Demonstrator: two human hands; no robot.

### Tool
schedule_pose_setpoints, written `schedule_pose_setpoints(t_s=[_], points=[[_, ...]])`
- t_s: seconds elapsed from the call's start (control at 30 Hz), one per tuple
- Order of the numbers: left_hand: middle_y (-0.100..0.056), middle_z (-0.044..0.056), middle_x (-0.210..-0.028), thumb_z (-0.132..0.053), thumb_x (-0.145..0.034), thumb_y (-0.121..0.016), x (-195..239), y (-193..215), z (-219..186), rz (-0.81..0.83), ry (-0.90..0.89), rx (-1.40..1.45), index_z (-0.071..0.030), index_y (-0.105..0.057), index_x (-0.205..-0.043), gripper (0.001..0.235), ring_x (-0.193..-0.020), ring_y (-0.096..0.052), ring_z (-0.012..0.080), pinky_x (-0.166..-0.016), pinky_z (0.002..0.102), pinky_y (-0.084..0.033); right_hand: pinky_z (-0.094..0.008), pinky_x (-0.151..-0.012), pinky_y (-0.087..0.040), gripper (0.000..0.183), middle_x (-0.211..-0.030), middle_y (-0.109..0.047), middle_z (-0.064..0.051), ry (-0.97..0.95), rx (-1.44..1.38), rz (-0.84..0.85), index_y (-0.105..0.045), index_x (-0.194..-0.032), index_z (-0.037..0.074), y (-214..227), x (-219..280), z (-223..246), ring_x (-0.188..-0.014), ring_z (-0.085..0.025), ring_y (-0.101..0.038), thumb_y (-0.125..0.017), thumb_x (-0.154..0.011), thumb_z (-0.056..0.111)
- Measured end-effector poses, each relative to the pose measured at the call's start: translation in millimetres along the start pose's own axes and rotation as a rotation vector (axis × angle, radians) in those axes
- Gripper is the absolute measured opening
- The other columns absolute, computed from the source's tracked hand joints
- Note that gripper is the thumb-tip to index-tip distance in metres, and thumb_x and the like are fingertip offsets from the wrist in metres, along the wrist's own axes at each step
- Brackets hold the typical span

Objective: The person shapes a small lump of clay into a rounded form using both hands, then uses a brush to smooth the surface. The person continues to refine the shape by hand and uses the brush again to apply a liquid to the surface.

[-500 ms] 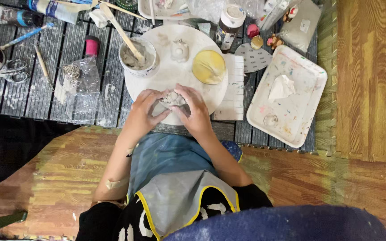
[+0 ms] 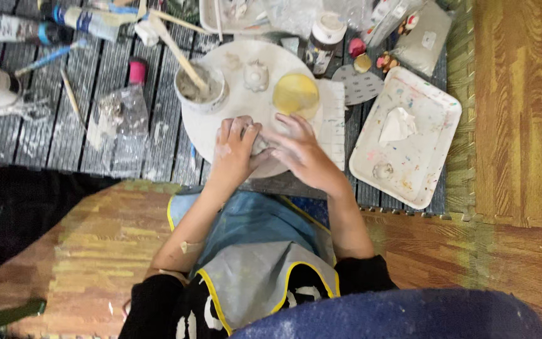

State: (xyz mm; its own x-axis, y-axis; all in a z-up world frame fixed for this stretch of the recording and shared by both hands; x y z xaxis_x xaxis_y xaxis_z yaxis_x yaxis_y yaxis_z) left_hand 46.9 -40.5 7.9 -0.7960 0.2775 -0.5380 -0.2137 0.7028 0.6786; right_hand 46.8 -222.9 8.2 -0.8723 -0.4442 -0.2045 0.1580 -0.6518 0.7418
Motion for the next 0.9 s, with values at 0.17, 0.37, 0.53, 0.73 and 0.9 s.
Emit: schedule_pose_setpoints(t_s=[0.17, 0.37, 0.53, 0.73, 0.9], points=[[-0.06, 0.013, -0.099, -0.02, -0.076, -0.084, -5, -21, 22, 0.076, 0.032, 0.12, -0.005, -0.061, -0.1, 0.037, -0.095, -0.056, 0.0379, -0.085, 0.048, -0.049, -0.057, -0.12, -0.021, 0.089, -0.156, -0.034, -0.021, -0.08, 0.254, -0.199, -0.048, -0.147, 0.013, 25, -25, -35, -0.145, -0.048, -0.025, -0.09, -0.071, 0.034], [-0.062, 0.01, -0.083, -0.017, -0.076, -0.08, -10, -21, 23, 0.072, 0.055, 0.07, -0.008, -0.06, -0.085, 0.023, -0.081, -0.06, 0.0334, -0.073, 0.044, -0.051, -0.049, -0.119, -0.035, 0.079, -0.146, -0.051, -0.015, -0.073, 0.165, -0.279, -0.045, -0.151, 0.013, 13, -38, -68, -0.139, -0.038, -0.046, -0.086, -0.085, 0.024], [-0.061, 0.011, -0.095, -0.027, -0.08, -0.087, -7, -8, 16, 0.07, 0.058, 0.045, -0.008, -0.061, -0.095, 0.035, -0.093, -0.059, 0.034, -0.078, 0.046, -0.05, -0.039, -0.112, -0.055, 0.051, -0.138, -0.065, -0.012, -0.159, 0.024, -0.592, -0.056, -0.144, 0.017, 30, 16, -105, -0.127, -0.028, -0.066, -0.079, -0.098, 0.013], [-0.051, 0.019, -0.131, -0.032, -0.073, -0.092, 9, 12, -4, -0.03, 0.173, 0.14, -0.009, -0.062, -0.116, 0.057, -0.125, -0.051, 0.0379, -0.103, 0.052, -0.04, -0.04, -0.101, -0.056, 0.064, -0.129, -0.065, -0.014, -0.74, -0.127, -0.858, -0.046, -0.145, 0.009, 30, 68, -121, -0.119, -0.029, -0.065, -0.08, -0.093, 0.026], [-0.05, 0.02, -0.14, -0.03, -0.079, -0.088, 25, 32, 2, -0.054, 0.135, 0.148, -0.008, -0.06, -0.125, 0.058, -0.134, -0.048, 0.0397, -0.114, 0.051, -0.038, -0.053, -0.121, -0.031, 0.085, -0.15, -0.045, -0.027, -0.36, 0.274, -0.746, -0.036, -0.155, 0.002, 40, 47, -52, -0.142, -0.043, -0.04, -0.083, -0.087, 0.02]])
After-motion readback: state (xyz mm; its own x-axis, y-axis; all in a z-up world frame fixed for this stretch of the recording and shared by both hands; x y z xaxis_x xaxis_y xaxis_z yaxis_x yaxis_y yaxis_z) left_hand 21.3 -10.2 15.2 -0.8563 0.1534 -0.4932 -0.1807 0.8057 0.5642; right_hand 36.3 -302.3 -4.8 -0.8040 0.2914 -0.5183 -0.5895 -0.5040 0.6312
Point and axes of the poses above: each hand's wrist, its own x-axis away from the middle knuckle, its own y-axis out of the back of the hand, z = x × y, the point moved 4 cm from there along -x, towards the middle knuckle
